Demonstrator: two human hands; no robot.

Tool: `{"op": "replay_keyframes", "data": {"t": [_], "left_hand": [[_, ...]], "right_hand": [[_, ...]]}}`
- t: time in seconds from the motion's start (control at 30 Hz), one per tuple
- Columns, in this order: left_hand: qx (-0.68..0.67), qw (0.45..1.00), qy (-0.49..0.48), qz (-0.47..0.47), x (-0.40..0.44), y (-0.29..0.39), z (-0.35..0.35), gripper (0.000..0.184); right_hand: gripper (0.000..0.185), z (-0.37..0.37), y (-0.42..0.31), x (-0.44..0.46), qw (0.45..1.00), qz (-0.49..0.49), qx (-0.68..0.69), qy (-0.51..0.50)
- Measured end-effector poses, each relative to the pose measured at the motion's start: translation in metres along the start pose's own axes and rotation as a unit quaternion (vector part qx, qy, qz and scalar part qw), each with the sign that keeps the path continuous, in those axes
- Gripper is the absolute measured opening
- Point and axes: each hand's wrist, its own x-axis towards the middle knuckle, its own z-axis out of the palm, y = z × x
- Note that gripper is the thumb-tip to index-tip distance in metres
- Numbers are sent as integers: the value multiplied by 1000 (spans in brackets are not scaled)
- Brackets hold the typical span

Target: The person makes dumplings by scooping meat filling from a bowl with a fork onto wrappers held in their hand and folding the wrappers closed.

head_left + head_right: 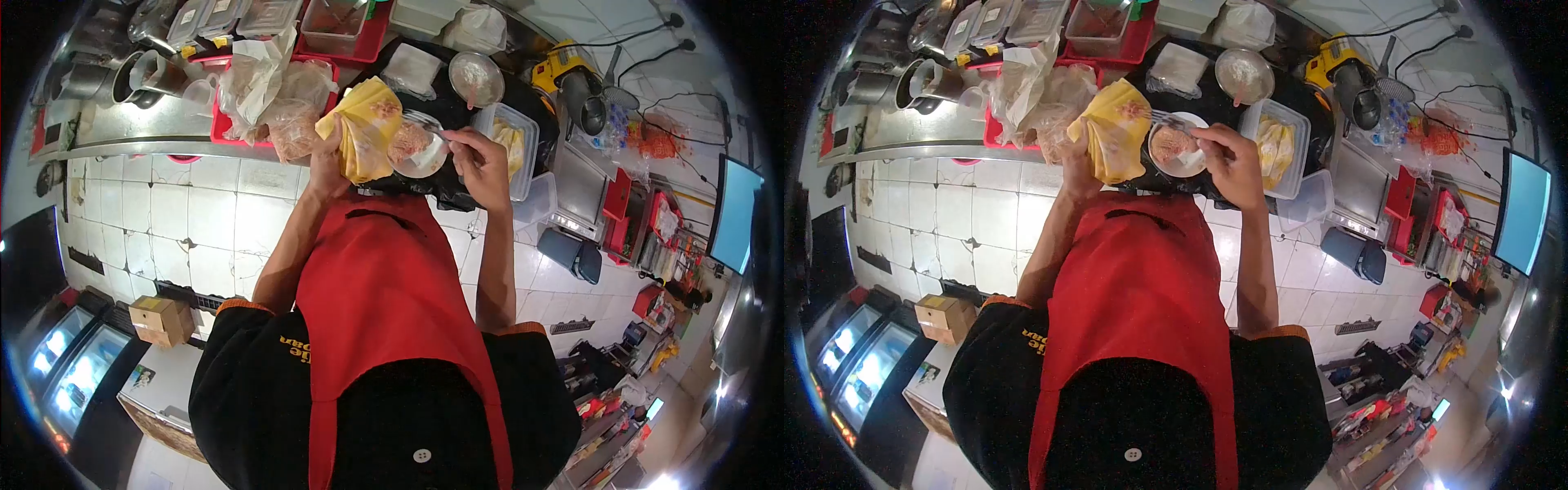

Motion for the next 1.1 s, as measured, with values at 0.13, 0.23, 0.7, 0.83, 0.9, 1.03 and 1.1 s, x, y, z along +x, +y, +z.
{"op": "replay_keyframes", "data": {"t": [0.13, 0.23, 0.7, 0.83, 0.9, 1.03, 1.1], "left_hand": [[331, 938, 31, 96, -8, -6, 17, 50], [144, 987, 57, 45, -2, -4, 11, 51], [489, 860, 42, 137, -11, 3, 17, 48], [89, 996, 20, 15, 0, 2, 11, 49], [303, 943, -12, 139, -7, 3, 18, 50], [-17, 999, -30, 6, 6, 7, 8, 52], [-101, 995, -22, -1, 7, 10, 15, 52]], "right_hand": [[18, 4, -11, 15, 997, -5, -61, -40], [21, 15, -13, 11, 997, -21, -72, -9], [22, 7, -10, 11, 999, -1, -23, -36], [25, 7, -15, 14, 996, -38, -83, -26], [26, 18, -16, 9, 996, -43, -75, -6], [26, 36, 4, 1, 995, -53, -78, 38], [24, 36, 11, -1, 993, -62, -84, 49]]}}
